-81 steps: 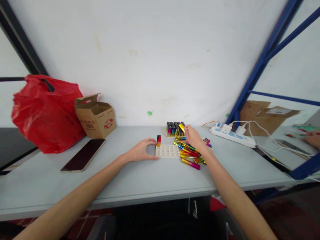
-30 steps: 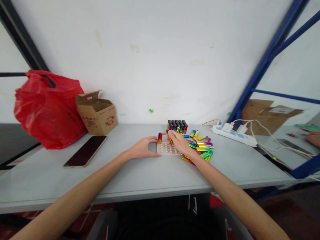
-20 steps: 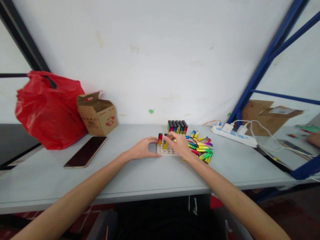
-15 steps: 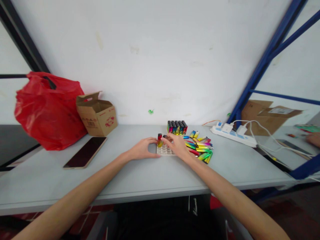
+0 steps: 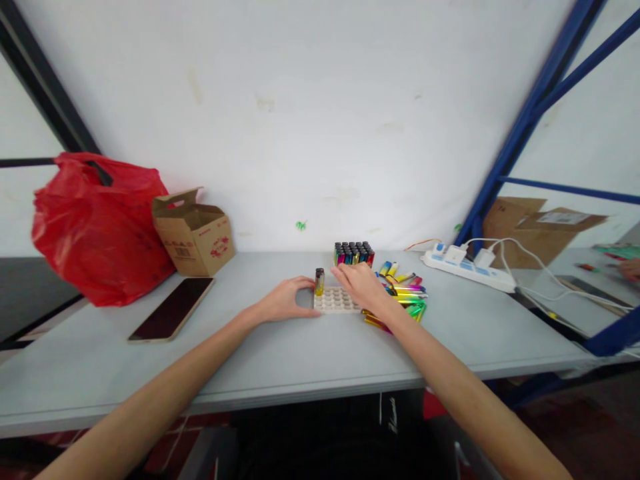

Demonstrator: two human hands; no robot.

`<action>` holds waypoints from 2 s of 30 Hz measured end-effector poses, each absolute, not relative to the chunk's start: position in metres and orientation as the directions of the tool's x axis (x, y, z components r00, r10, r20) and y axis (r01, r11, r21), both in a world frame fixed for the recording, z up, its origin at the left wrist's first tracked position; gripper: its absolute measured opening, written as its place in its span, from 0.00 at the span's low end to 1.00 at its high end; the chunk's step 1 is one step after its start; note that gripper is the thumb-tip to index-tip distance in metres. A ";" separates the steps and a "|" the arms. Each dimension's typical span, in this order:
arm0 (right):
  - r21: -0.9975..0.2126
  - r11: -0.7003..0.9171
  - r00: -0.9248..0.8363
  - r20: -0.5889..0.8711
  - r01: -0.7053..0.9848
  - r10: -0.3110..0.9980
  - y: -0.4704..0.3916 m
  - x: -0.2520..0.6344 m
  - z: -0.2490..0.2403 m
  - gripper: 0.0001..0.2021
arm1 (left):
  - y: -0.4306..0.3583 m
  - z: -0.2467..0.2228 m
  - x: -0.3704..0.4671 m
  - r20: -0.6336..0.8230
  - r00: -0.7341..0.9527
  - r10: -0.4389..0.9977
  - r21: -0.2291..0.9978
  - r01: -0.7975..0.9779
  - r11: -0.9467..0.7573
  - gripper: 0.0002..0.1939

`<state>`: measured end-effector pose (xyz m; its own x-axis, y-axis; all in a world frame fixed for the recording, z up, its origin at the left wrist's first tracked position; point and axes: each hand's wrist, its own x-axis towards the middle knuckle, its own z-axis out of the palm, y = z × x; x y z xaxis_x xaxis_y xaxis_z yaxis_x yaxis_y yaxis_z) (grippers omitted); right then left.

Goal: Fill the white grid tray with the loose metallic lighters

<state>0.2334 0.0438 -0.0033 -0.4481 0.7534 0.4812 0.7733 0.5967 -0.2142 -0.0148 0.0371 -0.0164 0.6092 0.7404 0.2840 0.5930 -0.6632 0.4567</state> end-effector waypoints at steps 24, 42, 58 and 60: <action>-0.125 0.388 -0.357 0.214 0.913 0.909 0.082 0.310 -0.014 0.10 | 0.036 -0.014 -0.016 0.265 0.612 0.745 0.453 0.603 -0.657 0.34; -0.434 0.487 -0.262 0.481 0.758 0.837 0.064 0.290 0.001 0.14 | 0.036 -0.014 -0.015 0.273 0.619 0.736 0.445 0.597 -0.667 0.33; -0.969 0.243 -0.352 0.212 0.045 0.912 0.043 0.241 -0.009 0.21 | 0.038 -0.018 -0.015 0.294 0.623 0.725 0.460 0.573 -0.678 0.32; -0.938 0.303 -0.265 0.253 0.168 0.930 0.045 0.236 -0.013 0.23 | 0.038 -0.018 -0.015 0.299 0.618 0.727 0.463 0.573 -0.677 0.32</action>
